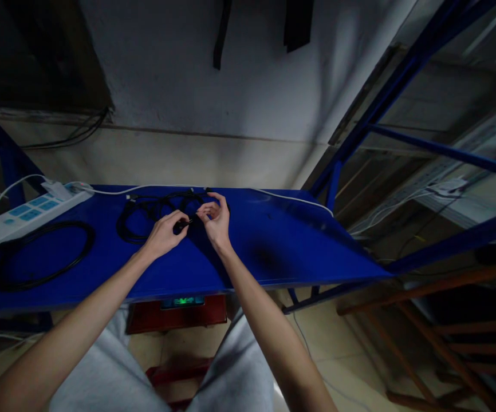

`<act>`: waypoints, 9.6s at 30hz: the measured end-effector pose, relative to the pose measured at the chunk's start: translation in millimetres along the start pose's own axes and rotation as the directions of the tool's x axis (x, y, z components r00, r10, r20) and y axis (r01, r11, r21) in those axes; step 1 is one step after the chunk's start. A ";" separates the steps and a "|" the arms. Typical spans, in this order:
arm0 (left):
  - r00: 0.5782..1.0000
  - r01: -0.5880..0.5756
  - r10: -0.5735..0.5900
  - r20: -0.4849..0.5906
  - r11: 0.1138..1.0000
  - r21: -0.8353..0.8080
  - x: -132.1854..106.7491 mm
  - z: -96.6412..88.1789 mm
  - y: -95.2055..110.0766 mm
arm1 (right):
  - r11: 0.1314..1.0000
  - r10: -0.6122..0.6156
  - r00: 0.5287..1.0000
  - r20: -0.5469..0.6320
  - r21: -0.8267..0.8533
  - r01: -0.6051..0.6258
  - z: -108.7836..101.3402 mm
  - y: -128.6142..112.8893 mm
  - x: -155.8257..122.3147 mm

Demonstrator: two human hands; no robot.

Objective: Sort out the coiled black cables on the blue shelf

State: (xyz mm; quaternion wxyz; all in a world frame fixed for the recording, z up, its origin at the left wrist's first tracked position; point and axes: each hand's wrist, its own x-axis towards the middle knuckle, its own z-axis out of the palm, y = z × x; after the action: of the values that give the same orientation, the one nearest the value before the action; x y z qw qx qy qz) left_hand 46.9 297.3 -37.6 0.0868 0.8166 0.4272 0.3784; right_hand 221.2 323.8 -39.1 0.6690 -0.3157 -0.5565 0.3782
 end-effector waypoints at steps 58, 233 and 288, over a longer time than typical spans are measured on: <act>0.963 -0.245 0.266 0.031 0.829 0.503 13.3 -65.8 -34.9 | 0.951 0.296 0.951 0.091 0.064 -0.302 -15.1 9.9 41.6; 0.998 0.018 -0.036 0.044 0.932 0.363 -8.6 -22.5 -18.4 | 0.811 -0.153 0.894 0.420 -0.464 0.357 15.2 9.2 1.9; 0.976 0.068 -0.146 0.164 0.911 0.407 -0.4 -19.9 -17.2 | 0.845 -0.063 0.910 0.409 -0.463 0.266 13.1 6.4 8.0</act>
State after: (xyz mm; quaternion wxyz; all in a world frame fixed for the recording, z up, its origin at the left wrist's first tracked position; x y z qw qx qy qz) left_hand 22.1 304.1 -32.0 -0.0201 0.8248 0.5291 0.1983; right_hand 208.1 333.9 -38.1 0.4720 -0.3520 -0.7801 0.2115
